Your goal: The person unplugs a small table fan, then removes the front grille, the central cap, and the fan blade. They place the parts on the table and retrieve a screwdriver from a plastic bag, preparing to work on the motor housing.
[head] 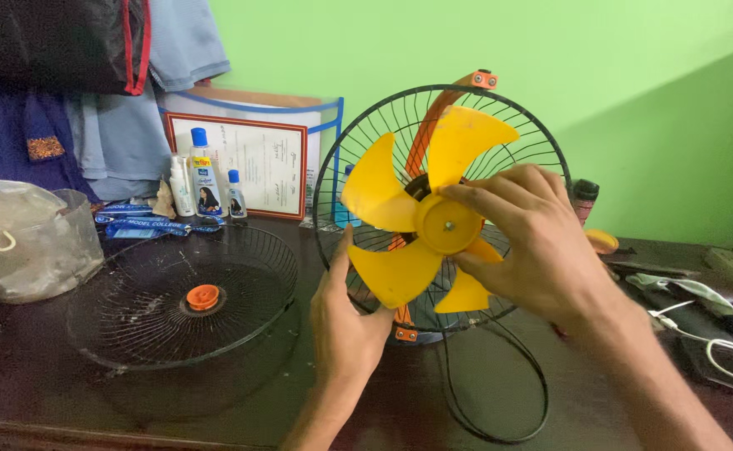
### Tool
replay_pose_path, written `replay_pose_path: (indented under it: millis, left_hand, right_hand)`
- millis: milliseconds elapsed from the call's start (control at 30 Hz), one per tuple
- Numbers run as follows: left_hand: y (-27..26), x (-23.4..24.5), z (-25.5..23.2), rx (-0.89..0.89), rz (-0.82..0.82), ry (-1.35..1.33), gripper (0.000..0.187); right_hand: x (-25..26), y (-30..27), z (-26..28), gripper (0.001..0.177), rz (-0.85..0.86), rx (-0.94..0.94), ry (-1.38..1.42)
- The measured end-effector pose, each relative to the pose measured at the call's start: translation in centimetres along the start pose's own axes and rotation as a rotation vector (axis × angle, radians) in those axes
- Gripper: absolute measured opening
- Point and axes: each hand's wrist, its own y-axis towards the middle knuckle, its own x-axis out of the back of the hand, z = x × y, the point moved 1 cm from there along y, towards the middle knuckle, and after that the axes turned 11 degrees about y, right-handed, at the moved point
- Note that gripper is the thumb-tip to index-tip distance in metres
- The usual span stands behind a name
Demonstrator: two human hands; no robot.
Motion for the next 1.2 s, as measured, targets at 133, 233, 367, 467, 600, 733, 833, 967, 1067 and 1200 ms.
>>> replay_pose_path:
  millis: [133,233,367,467,600,733,833,967,1067,1200]
  left_hand:
    - [0.3,0.1,0.1,0.06,0.018,-0.031,0.066]
    - [0.4,0.0,0.3,0.082,0.021,-0.058,0.073]
    - [0.3,0.1,0.2,0.034,0.011,0.046,0.094]
    - [0.4,-0.1,0.0,0.128,0.055,-0.066,0.083]
    - [0.1,0.0,0.1,0.132,0.076,-0.109,0.088]
    - [0.4,-0.1,0.6,-0.037,-0.027,0.02,0.085]
    - [0.1,-0.2,1.2,-0.111,-0.045,0.114,0.08]
    - [-0.2,-0.1,1.5,0.026,0.038,0.158,0.076]
    - [-0.3,0.7,0.9,-0.114,-0.082,0.101,0.061]
    - [-1.7,2.5,0.2,-0.243,-0.138,0.157,0.064]
  right_hand:
    - [-1.6,-0.4,1.1,0.071,-0.101,-0.394,0.186]
    - [-2.2,-0.7,1.2,0.073,-0.117,-0.589,0.356]
    - [-2.6,-1.4,0.4,0.06,-0.165,-0.703,0.528]
    - [-4.2,-2.5,0.6,0.048,-0.303,-0.8,0.719]
    - [-5.0,-3.3,0.5,0.041,-0.397,-0.768,0.956]
    - [-2.8,-2.6,-0.9,0.034,-0.201,-0.631,0.95]
    - [-1.4,-2.6,-1.0,0.034,-0.18,-0.625,0.885]
    - [-0.6,-2.6,-0.5,0.035,-0.151,-0.711,0.925]
    - [-0.2,-2.7,0.4,0.036,-0.14,-0.712,0.887]
    - [0.4,-3.6,1.9,0.036,-0.166,-0.767,0.873]
